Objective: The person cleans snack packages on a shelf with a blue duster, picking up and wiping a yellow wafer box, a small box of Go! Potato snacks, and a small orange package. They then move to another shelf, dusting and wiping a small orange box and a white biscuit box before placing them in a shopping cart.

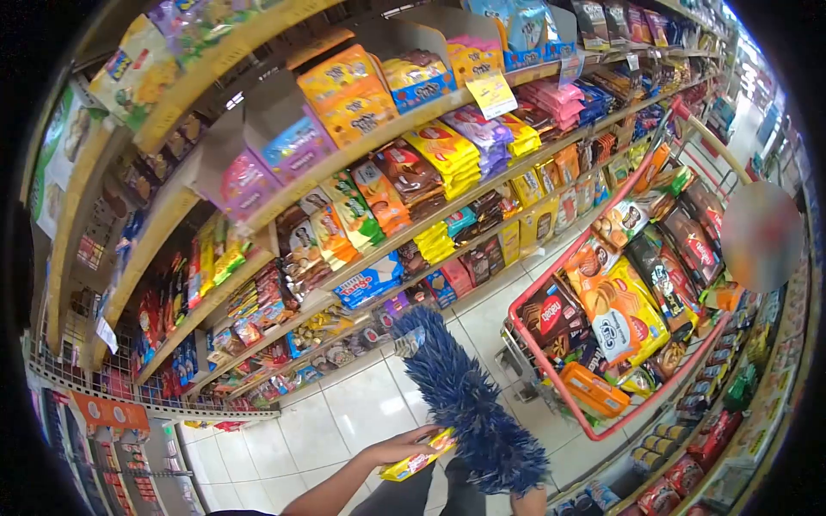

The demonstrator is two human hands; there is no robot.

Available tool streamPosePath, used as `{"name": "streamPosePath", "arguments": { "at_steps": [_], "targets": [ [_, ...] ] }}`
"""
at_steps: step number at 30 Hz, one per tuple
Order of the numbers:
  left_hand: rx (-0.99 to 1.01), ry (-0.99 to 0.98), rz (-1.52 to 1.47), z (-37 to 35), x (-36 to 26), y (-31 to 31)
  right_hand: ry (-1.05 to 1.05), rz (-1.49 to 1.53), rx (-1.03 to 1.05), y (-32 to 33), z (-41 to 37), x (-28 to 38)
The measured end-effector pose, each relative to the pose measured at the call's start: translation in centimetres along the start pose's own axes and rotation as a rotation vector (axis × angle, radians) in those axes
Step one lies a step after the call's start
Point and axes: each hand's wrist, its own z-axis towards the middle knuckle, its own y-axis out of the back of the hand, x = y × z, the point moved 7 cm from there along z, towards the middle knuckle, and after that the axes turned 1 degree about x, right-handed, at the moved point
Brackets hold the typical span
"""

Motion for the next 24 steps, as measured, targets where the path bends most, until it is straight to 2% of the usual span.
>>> {"name": "streamPosePath", "arguments": {
  "at_steps": [2,5,8,9,12,13,14,16,18,19,21,22,24],
  "targets": [
    [0.001,0.075,-0.002,-1.1,1.1,-0.3,0.023,-0.049,0.058,2.2,-1.2,3.4],
    [-0.032,0.181,-0.145,-3.0,1.1,-1.7,0.125,-0.027,-0.017,5.1,-1.2,8.4],
    [-0.062,0.164,-0.285,-5.2,-2.7,-1.8,0.049,-0.139,0.105,5.0,-1.5,9.0],
    [-0.096,0.142,-0.27,-4.8,-2.4,-1.2,0.092,-0.029,0.072,6.6,-0.7,11.8],
    [-0.125,0.127,-0.344,-4.3,-0.6,1.1,0.006,-0.156,0.21,7.1,0.5,15.2],
    [-0.074,0.162,-0.301,-3.7,1.6,2.1,-0.056,-0.259,0.254,6.4,0.4,14.6],
    [-0.09,0.081,-0.346,-5.5,-2.2,2.7,0.105,-0.272,0.148,6.9,0.7,16.1],
    [-0.019,0.088,-0.155,-7.8,-6.7,4.2,0.441,-0.292,-0.066,8.2,1.6,19.8],
    [0.09,0.0,-0.049,-8.7,-8.8,5.3,0.392,-0.298,-0.07,8.9,2.8,20.2],
    [0.134,-0.12,-0.189,-9.5,-9.8,5.7,0.364,-0.301,-0.069,8.9,3.0,19.6],
    [0.226,-0.365,-0.447,-10.9,-12.5,6.6,-0.175,-0.401,0.104,9.8,3.1,18.3],
    [0.189,-0.369,-0.507,-11.4,-13.9,7.0,-0.392,-0.402,0.161,11.1,2.9,19.4],
    [0.305,-0.312,-0.949,-9.7,-13.6,8.0,-0.108,-0.219,-0.073,12.0,2.2,19.5]
  ]
}}
